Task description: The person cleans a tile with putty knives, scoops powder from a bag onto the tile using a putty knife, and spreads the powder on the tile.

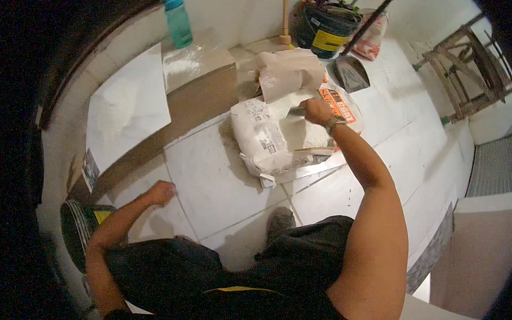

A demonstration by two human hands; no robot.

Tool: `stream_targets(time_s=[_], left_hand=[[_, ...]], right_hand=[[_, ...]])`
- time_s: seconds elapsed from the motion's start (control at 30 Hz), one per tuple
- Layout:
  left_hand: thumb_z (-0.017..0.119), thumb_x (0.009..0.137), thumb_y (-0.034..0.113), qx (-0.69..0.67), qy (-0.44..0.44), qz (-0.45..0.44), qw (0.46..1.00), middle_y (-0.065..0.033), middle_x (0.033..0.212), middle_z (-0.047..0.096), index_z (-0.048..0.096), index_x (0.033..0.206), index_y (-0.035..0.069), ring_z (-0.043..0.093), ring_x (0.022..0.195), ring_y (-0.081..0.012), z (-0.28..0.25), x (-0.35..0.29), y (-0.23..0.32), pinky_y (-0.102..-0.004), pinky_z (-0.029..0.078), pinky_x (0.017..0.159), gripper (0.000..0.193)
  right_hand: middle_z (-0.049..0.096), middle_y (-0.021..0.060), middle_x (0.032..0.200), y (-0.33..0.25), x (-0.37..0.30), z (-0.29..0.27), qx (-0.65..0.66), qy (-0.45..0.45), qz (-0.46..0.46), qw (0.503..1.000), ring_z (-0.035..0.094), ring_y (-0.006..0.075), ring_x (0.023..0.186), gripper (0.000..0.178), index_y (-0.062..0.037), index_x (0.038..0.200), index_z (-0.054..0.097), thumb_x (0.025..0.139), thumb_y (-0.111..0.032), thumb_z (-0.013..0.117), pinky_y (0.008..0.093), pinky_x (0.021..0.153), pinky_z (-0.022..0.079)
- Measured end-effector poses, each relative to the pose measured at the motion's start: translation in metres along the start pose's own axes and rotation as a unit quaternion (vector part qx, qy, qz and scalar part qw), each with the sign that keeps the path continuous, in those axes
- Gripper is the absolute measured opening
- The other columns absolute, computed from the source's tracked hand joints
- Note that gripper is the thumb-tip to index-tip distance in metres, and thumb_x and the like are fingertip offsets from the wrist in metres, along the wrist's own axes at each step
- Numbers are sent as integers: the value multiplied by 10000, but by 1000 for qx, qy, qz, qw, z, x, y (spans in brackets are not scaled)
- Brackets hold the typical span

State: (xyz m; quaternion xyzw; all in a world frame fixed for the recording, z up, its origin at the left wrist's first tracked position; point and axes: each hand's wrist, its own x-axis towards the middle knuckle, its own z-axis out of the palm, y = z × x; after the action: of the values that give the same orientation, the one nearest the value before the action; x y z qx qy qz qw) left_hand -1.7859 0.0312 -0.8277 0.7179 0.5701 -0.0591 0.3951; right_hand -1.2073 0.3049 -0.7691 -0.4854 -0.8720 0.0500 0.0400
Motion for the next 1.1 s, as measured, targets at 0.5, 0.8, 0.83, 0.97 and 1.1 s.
stream_targets(time_s=[0.5, 0.8, 0.83, 0.97, 1.1], left_hand=[[577, 818, 171, 28, 1, -8, 1000, -223, 868, 649, 643, 984, 31, 620, 838, -413, -4, -17, 1, -464, 500, 756, 227], [587, 845, 230, 70, 15, 22, 997, -225, 890, 655, 657, 963, 40, 626, 857, -408, -4, 7, 8, -464, 502, 765, 234], [585, 850, 237, 72, 6, 13, 997, -229, 897, 656, 659, 964, 40, 626, 864, -409, -3, 7, 8, -463, 502, 772, 239], [577, 847, 227, 44, -27, 6, 999, -235, 895, 654, 660, 978, 41, 624, 867, -412, -4, 16, 23, -459, 504, 784, 242], [576, 846, 222, 40, -15, 8, 999, -232, 928, 655, 653, 1012, 42, 624, 892, -405, -3, 12, 13, -459, 500, 815, 257]], right_hand=[[637, 309, 846, -40, 30, 40, 71, -133, 123, 981, 651, 448, 818, 295, 48, 835, 620, 815, -221, 499, 482, 711, 523], [636, 136, 728, 111, 3, 56, -229, -81, -71, 968, 653, 313, 740, 217, -19, 811, 636, 804, -225, 567, 398, 630, 515], [631, 130, 738, 108, -3, 60, -219, -80, -70, 970, 647, 307, 748, 184, -31, 799, 633, 786, -207, 580, 393, 639, 513], [613, 102, 778, 105, -24, 75, -165, -82, -52, 981, 623, 282, 776, 67, -81, 752, 620, 713, -134, 630, 375, 675, 506], [592, 93, 803, 83, -23, 75, -144, -19, -234, 961, 603, 287, 820, 126, -108, 765, 586, 666, -100, 664, 396, 714, 487]])
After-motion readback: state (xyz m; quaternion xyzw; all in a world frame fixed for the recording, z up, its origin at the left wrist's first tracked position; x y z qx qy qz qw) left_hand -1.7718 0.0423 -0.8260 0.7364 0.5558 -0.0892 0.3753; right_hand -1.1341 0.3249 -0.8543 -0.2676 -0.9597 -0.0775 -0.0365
